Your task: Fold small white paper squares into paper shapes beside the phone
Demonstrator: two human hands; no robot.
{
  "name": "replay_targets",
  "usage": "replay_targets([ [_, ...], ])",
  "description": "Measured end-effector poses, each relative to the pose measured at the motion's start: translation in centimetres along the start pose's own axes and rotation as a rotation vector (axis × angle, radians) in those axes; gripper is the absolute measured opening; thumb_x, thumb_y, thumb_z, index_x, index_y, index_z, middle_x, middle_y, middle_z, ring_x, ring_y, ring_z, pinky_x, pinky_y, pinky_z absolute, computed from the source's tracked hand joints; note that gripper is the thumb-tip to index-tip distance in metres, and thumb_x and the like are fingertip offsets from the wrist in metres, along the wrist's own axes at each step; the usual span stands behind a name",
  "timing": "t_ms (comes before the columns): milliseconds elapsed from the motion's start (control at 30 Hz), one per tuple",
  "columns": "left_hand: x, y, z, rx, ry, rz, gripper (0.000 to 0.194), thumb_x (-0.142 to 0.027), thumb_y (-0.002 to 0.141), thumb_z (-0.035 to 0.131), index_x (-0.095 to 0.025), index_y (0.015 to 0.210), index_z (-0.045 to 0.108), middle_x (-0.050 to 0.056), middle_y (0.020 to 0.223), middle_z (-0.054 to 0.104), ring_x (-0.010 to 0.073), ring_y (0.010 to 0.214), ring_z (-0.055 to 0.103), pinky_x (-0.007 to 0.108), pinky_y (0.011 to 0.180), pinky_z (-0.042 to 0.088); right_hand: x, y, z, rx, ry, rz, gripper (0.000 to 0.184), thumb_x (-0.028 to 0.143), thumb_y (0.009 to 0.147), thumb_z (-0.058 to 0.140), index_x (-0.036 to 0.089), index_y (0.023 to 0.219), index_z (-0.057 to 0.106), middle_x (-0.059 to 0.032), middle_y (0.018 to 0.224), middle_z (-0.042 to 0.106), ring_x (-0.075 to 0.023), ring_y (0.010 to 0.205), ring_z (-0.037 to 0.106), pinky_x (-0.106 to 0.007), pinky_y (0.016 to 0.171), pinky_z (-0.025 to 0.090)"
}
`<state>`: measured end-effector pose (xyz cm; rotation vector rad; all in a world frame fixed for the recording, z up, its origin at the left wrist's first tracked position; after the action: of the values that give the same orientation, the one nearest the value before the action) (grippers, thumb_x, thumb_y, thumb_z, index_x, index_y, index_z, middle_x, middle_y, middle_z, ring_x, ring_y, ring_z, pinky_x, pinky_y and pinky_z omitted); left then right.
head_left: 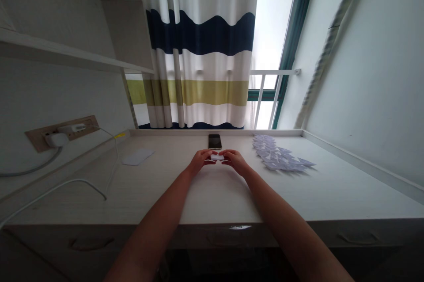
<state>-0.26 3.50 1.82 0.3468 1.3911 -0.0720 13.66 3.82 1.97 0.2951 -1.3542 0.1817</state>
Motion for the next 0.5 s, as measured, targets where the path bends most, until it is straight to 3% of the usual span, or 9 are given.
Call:
replay_targets([
  [133, 0.18, 0.02, -0.24, -0.056, 0.106, 0.008, 0.033, -0.029, 0.055, 0.073, -0.011, 0.081, 0.063, 0.004, 0.072, 0.062, 0.0143, 0.067, 0.059, 0.034, 0.068, 0.051, -0.07, 0.06, 0.09, -0.009, -0.028, -0.003, 0.014, 0.019, 0.056, 0.068, 0.015, 0.069, 0.065, -0.0018, 0.067, 0.063, -0.0108, 0.062, 0.058, -0.027, 0.064, 0.049],
  [300, 0.13, -0.03, -0.04, -0.029, 0.132, 0.041, 0.044, -0.028, 0.055, 0.073, -0.014, 0.094, 0.060, -0.001, 0.064, 0.057, 0.0120, 0.062, 0.058, 0.034, 0.068, 0.051, 0.01, 0.15, -0.01, -0.023, -0.045, -0.060, 0.027, 0.017, 0.052, 0.072, 0.017, 0.078, 0.064, 0.0026, 0.059, 0.060, -0.0098, 0.058, 0.058, -0.028, 0.065, 0.050],
  [500, 0.03, 0.00, -0.04, -0.035, 0.133, 0.058, 0.045, -0.027, 0.054, 0.074, -0.013, 0.095, 0.060, 0.002, 0.073, 0.059, 0.0136, 0.067, 0.059, 0.035, 0.069, 0.051, -0.43, 0.29, -0.46, -0.099, -0.049, -0.003, 0.023, 0.013, 0.055, 0.072, 0.014, 0.076, 0.062, -0.0006, 0.058, 0.062, -0.0121, 0.058, 0.060, -0.028, 0.064, 0.052],
])
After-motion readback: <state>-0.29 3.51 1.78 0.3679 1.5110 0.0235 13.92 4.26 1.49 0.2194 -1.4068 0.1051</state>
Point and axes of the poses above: each hand's wrist, its own y-axis towards the middle knuckle, its own z-axis out of the palm, x = y × z, the point moved 5 cm from there along y, towards the middle knuckle
